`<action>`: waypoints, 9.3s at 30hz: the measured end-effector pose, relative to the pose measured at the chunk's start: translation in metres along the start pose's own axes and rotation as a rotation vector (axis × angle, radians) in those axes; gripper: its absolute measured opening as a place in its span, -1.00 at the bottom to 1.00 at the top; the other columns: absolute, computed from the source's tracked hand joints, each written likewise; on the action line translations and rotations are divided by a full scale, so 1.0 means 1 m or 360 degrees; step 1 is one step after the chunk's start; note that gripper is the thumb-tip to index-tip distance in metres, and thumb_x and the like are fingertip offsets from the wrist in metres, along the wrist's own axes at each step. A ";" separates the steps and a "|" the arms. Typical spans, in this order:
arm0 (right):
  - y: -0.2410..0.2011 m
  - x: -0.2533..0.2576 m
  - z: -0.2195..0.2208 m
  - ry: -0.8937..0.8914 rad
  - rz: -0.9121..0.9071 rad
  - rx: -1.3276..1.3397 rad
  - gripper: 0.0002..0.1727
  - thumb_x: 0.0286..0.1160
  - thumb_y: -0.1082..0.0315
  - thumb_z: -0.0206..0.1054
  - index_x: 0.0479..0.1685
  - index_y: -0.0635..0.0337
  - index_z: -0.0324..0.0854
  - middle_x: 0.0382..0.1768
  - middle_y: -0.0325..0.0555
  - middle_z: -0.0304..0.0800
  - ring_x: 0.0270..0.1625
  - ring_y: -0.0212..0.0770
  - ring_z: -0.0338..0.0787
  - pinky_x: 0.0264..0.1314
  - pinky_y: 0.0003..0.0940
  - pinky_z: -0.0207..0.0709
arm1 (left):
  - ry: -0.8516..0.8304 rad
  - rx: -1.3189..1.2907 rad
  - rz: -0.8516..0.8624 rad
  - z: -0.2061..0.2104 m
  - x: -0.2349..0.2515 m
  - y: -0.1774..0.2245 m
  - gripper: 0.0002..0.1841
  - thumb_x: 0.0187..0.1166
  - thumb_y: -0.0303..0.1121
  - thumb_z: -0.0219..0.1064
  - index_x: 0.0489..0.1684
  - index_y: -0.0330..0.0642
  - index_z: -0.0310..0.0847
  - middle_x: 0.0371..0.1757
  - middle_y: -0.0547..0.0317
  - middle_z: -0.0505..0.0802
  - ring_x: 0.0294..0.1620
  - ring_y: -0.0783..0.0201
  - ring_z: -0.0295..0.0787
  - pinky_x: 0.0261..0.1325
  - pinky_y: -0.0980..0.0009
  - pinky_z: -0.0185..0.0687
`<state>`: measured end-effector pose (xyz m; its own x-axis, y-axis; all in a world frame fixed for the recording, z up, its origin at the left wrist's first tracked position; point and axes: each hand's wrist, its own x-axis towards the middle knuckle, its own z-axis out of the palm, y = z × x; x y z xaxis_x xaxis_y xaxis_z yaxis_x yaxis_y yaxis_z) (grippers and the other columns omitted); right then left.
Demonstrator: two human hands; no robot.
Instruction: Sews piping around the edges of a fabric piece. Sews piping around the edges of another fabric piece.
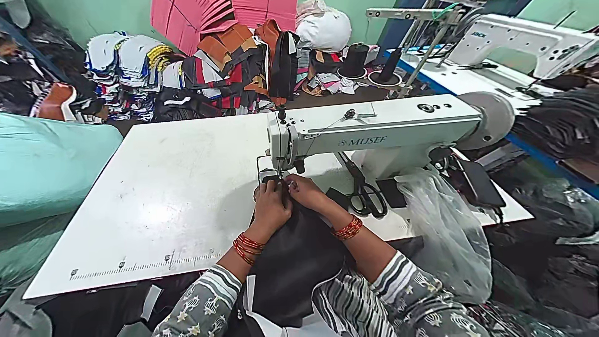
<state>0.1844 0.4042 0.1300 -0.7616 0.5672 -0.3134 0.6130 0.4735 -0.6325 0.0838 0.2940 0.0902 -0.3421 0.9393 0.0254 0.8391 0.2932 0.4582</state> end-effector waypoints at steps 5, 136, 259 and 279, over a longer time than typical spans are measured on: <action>0.000 -0.002 0.000 0.0004 0.0033 0.0019 -0.48 0.65 0.52 0.12 0.62 0.24 0.31 0.02 0.13 0.73 0.02 -0.03 0.75 0.21 -0.10 0.57 | -0.0205 0.0080 -0.0092 -0.013 0.007 0.010 -0.48 0.66 -0.22 0.12 0.47 -0.37 0.60 0.52 -0.29 0.60 0.57 -0.22 0.47 0.61 -0.03 0.32; 0.020 -0.017 -0.007 -0.0074 -0.0074 0.0111 -0.49 0.62 0.51 0.18 0.58 0.32 0.45 0.17 0.21 0.71 0.16 0.00 0.68 0.37 -0.11 0.45 | -0.0970 0.0218 0.0139 -0.055 0.021 0.009 -0.45 0.80 -0.33 0.11 0.80 -0.06 0.20 0.51 -0.33 0.59 0.53 -0.26 0.55 0.54 -0.19 0.42; -0.015 0.004 -0.002 -0.0212 -0.0073 -0.0339 -0.53 0.71 0.56 0.01 0.55 0.42 0.50 0.50 0.41 0.50 0.62 0.21 0.46 0.71 -0.05 0.24 | -0.0114 -0.0123 0.0768 -0.016 0.034 -0.060 -0.55 0.62 -0.43 0.08 0.34 -0.56 0.64 0.49 -0.39 0.68 0.66 -0.27 0.49 0.74 0.05 0.28; -0.009 0.004 0.001 -0.0117 -0.0131 -0.0282 -0.51 0.66 0.58 0.05 0.57 0.40 0.50 0.52 0.45 0.47 0.64 0.23 0.43 0.74 -0.04 0.21 | -0.0030 -0.0999 -0.0401 -0.009 -0.240 -0.077 -0.38 0.30 -0.28 0.58 0.22 -0.67 0.62 0.48 -0.73 0.48 0.61 -0.57 0.29 0.67 -0.36 0.13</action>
<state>0.1752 0.4019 0.1342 -0.8198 0.4744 -0.3207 0.5707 0.6308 -0.5257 0.0976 0.0441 0.0565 -0.4829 0.8605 -0.1626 0.3279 0.3499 0.8775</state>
